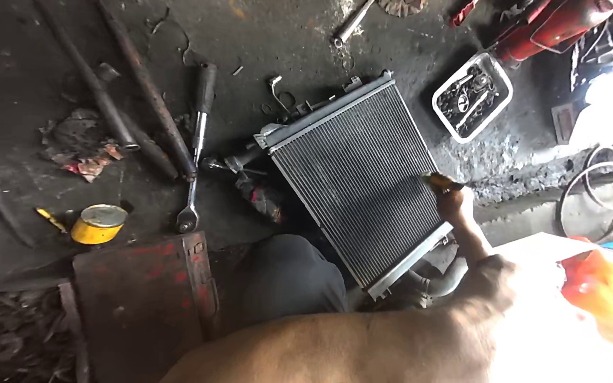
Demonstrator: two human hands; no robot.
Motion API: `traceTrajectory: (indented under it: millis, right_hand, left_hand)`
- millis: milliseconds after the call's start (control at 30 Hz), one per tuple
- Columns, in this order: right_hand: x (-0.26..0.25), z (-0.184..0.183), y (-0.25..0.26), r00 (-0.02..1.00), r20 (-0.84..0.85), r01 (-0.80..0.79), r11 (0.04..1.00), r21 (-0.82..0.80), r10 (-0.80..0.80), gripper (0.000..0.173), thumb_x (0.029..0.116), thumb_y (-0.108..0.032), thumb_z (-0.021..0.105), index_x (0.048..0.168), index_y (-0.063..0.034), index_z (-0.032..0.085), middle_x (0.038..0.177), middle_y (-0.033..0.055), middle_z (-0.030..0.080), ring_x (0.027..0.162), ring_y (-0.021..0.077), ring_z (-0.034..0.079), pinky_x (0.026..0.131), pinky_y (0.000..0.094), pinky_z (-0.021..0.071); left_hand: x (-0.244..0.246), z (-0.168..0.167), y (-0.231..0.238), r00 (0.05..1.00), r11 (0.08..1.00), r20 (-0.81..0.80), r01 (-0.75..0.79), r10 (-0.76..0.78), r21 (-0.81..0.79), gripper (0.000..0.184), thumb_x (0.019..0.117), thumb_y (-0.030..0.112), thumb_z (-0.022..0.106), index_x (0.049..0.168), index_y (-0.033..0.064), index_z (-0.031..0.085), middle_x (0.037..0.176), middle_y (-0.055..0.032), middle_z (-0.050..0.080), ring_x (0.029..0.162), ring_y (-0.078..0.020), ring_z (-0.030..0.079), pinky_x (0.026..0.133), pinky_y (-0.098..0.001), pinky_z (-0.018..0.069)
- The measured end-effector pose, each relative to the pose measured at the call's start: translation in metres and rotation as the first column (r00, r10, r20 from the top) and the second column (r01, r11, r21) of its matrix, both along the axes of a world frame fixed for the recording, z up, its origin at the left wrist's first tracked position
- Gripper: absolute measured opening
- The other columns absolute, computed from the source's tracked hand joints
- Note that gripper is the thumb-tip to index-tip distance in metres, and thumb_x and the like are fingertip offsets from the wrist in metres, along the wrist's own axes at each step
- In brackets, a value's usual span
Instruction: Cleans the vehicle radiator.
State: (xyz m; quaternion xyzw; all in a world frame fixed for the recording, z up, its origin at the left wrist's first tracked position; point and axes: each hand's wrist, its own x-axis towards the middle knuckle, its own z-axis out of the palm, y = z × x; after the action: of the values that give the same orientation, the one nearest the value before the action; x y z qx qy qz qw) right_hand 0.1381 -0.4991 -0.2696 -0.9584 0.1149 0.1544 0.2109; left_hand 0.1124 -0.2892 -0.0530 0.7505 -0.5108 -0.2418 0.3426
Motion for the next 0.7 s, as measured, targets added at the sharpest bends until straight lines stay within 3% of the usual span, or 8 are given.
traceTrajectory:
  millis: [100,167,267,333,467,533,633,700]
  right_hand:
    - [-0.002,-0.017,0.005,0.992,0.049,0.124,0.988,-0.087,-0.120,0.030,0.1027,-0.020,0.060,0.131,-0.0119,0.067,0.118,0.0235,0.070,0.109,0.0469,0.067,0.089,0.0716,0.0488]
    - [-0.021,-0.018,0.032,0.997,0.016,0.074,0.997,-0.036,-0.073,0.034,0.1010,-0.016,0.060,0.133,-0.0087,0.067,0.122,0.0220,0.070,0.115,0.0417,0.066,0.098,0.0635,0.0495]
    - [-0.046,-0.003,0.054,0.996,-0.040,-0.075,0.991,0.108,0.080,0.031,0.0999,-0.019,0.062,0.127,-0.0067,0.071,0.117,0.0164,0.074,0.112,0.0328,0.070,0.100,0.0541,0.0525]
    - [-0.032,0.001,0.043,0.999,-0.026,-0.036,0.996,0.081,0.038,0.029,0.1003,-0.018,0.064,0.126,-0.0065,0.071,0.115,0.0185,0.074,0.108,0.0363,0.070,0.095,0.0592,0.0533]
    - [-0.012,-0.019,0.025,0.974,0.038,0.225,0.973,-0.049,-0.224,0.032,0.1028,-0.021,0.061,0.132,-0.0099,0.066,0.118,0.0234,0.070,0.110,0.0454,0.067,0.093,0.0706,0.0481]
    - [-0.033,-0.019,0.047,0.989,0.020,0.148,0.989,-0.007,-0.148,0.034,0.1000,-0.018,0.062,0.132,-0.0091,0.067,0.119,0.0217,0.071,0.112,0.0403,0.067,0.097,0.0631,0.0512]
    - [-0.077,-0.004,0.076,0.987,-0.093,-0.099,0.957,0.274,0.129,0.031,0.0989,-0.023,0.062,0.125,-0.0093,0.073,0.117,0.0108,0.075,0.113,0.0233,0.070,0.102,0.0456,0.0538]
    - [-0.071,0.010,0.066,0.965,-0.164,-0.143,0.938,0.316,0.203,0.030,0.1003,-0.023,0.061,0.125,-0.0099,0.073,0.119,0.0105,0.074,0.114,0.0228,0.069,0.103,0.0462,0.0525]
  left_hand:
    - [-0.001,0.002,0.000,1.000,0.999,-0.015,0.018,-0.018,0.031,0.026,0.1025,0.012,0.049,0.098,0.0037,0.074,0.086,-0.0128,0.070,0.083,-0.0283,0.069,0.077,-0.0416,0.0512]
    - [-0.006,0.004,0.000,0.998,0.999,-0.057,0.023,-0.020,0.050,0.025,0.1022,0.011,0.050,0.098,0.0018,0.073,0.088,-0.0142,0.071,0.087,-0.0290,0.070,0.081,-0.0414,0.0526]
    - [-0.016,0.011,-0.004,0.991,0.998,-0.124,0.053,-0.057,-0.038,0.026,0.1019,0.015,0.053,0.099,-0.0013,0.073,0.090,-0.0173,0.072,0.090,-0.0308,0.070,0.083,-0.0429,0.0509]
    - [-0.017,0.012,-0.009,0.977,0.991,-0.177,0.106,-0.118,-0.080,0.027,0.1025,0.016,0.053,0.100,-0.0027,0.072,0.093,-0.0187,0.072,0.094,-0.0322,0.069,0.087,-0.0444,0.0493]
    - [-0.024,0.011,-0.015,0.970,0.988,-0.197,0.130,-0.145,-0.083,0.030,0.1023,0.020,0.053,0.099,-0.0041,0.072,0.095,-0.0201,0.072,0.097,-0.0336,0.069,0.087,-0.0460,0.0497]
    - [-0.023,0.011,-0.015,0.967,0.986,-0.199,0.146,-0.160,-0.081,0.029,0.1025,0.019,0.053,0.100,-0.0042,0.071,0.095,-0.0202,0.071,0.096,-0.0337,0.069,0.086,-0.0461,0.0497]
    - [-0.022,0.013,-0.013,0.972,0.986,-0.173,0.145,-0.158,-0.085,0.026,0.1010,0.017,0.055,0.098,-0.0034,0.071,0.090,-0.0190,0.071,0.092,-0.0328,0.069,0.083,-0.0453,0.0492]
    - [-0.022,0.014,-0.014,0.975,0.984,-0.149,0.151,-0.163,-0.093,0.028,0.1020,0.018,0.053,0.097,-0.0029,0.072,0.089,-0.0186,0.071,0.090,-0.0326,0.070,0.083,-0.0454,0.0499]
